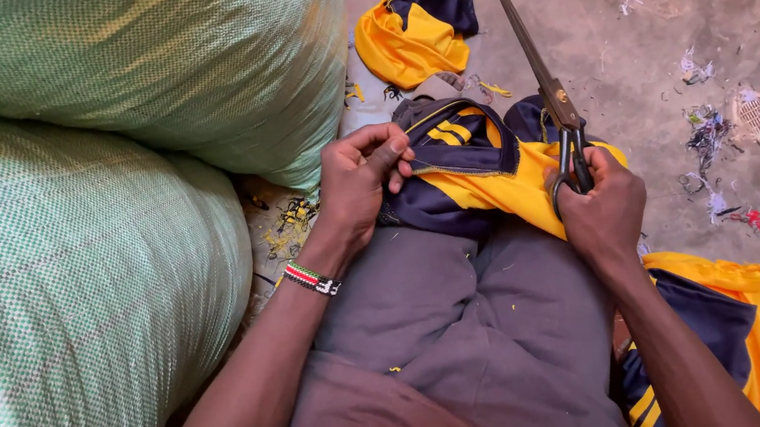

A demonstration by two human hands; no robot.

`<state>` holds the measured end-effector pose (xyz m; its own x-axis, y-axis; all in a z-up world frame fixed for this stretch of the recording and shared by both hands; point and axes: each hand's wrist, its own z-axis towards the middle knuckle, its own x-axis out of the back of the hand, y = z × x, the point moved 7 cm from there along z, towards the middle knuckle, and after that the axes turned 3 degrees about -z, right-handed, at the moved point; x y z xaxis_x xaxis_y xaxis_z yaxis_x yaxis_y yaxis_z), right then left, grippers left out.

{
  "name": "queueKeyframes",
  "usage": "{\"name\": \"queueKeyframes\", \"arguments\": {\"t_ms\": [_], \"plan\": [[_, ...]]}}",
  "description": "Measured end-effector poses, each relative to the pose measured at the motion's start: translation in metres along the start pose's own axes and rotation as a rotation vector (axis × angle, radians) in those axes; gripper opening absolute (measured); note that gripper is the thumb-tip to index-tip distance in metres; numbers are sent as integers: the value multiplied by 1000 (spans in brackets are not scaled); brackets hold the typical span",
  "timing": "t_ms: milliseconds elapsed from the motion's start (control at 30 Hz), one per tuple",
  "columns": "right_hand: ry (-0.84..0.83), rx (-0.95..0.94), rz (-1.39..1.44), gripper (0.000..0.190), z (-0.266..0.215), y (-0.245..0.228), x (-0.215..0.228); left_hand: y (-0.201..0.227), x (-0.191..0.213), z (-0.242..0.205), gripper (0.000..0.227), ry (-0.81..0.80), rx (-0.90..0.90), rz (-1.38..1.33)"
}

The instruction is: Trimming excess fabric and loose threads from sports jerseys using tailor's shears

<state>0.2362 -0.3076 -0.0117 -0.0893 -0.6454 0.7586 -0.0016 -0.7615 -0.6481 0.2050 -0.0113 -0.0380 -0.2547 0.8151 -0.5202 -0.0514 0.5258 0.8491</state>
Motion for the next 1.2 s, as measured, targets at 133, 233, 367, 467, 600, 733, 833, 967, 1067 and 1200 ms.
{"name": "queueKeyframes", "arguments": {"t_ms": [133, 233, 367, 467, 600, 733, 833, 967, 1067, 1200], "plan": [[-17, -8, 24, 20, -1, 5, 2, 5, 3, -2, 8, 30, -16, -35], [-69, 70, -71, 29, 0, 2, 27, -1, 12, 8, 6, 43, -69, -5], [-106, 360, -403, 48, -29, -45, 81, 26, 11, 2, 7, 49, 17, 124], [-251, 262, -554, 47, -45, -49, 97, 36, 9, 2, 3, 29, -84, 236], [-324, 231, -661, 49, -54, -55, 100, 46, 1, 4, 7, -12, -223, 401], [-362, 269, -746, 35, -53, -49, 93, 46, -8, 4, 4, -55, -221, 418], [-376, 289, -799, 31, -51, -46, 89, 46, -1, 6, 9, -30, -225, 402], [-328, 268, -732, 31, -52, -47, 92, 68, 37, 1, 35, 257, -444, 765], [-321, 236, -723, 31, -54, -51, 94, 79, 34, -13, 39, 206, -485, 914], [-360, 197, -786, 37, -53, -44, 88, 62, 2, -31, 24, -183, -601, 1074]]}}
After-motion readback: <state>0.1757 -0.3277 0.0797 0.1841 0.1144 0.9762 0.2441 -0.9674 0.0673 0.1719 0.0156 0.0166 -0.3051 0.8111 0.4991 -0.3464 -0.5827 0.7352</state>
